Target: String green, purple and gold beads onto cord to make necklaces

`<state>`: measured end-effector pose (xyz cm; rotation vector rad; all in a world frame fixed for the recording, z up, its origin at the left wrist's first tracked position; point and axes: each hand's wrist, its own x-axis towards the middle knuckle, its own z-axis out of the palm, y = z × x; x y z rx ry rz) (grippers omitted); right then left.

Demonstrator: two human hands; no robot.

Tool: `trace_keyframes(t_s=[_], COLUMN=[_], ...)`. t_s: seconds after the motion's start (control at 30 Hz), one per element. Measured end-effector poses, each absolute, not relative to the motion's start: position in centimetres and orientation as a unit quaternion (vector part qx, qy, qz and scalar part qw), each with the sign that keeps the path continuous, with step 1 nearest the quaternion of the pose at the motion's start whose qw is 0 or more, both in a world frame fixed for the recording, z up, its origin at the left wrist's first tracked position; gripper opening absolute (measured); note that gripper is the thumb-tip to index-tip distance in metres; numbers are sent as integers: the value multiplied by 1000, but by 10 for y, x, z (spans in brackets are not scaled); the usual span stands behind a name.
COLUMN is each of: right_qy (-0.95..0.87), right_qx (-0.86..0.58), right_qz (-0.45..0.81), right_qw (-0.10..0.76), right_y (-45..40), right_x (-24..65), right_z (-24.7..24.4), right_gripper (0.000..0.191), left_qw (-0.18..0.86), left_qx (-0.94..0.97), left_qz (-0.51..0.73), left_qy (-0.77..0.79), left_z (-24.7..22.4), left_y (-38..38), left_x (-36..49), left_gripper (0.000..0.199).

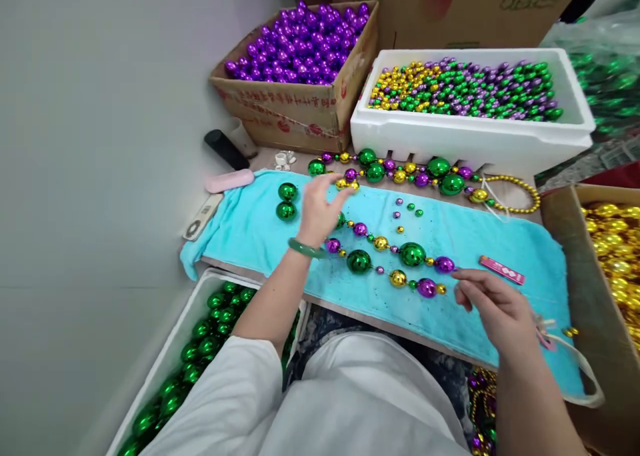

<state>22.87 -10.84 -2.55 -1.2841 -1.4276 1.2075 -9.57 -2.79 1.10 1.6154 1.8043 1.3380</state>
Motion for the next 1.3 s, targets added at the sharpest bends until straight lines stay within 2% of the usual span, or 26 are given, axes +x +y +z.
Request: trace_keyframes(t_s=[0.07, 0.13, 0.23, 0.33, 0.47, 0.53, 0.6, 0.83, 1.17, 1.3], right_qy=[-559, -545, -537, -557, -602, -612, -617, -605, -588, -584], right_qx=[-520, -522, -526, -527, -512, -513, -517, -541, -545, -546], right_qz=[469, 464, 466, 466, 469, 467, 463, 442, 453, 456], right_qw=[445, 464, 467, 441, 393, 378, 371, 382, 390, 390], right_y=[-110, -112, -113, -114, -117, -119, -121, -129, -131, -129], right_x=[238, 241, 231, 211, 189, 184, 183, 192, 194, 194], right_z=[-26, -25, -25, -25, -33, -36, -39, -38, -38, -37], right_gripper=[18, 18, 17, 15, 18, 20, 21, 22, 23, 23], left_qw=[84, 93, 148, 233, 515, 616, 671, 736, 741, 722], left_qx=[518, 459, 426, 390, 234, 167, 126, 93, 110, 102], left_qz=[355, 239, 184, 307, 549, 581, 580, 540, 534, 564], left_qy=[774, 851, 873, 836, 615, 504, 445, 397, 392, 388], left_z=[-2, -16, -32, -29, -6, 5, 12, 14, 13, 11], left_y=[-25, -26, -32, -35, -34, -33, -32, -31, -32, -34], left_x=[-145, -184, -207, -194, -148, -124, -102, -62, -53, -53], left_gripper=[37, 50, 53, 42, 24, 17, 17, 26, 32, 27])
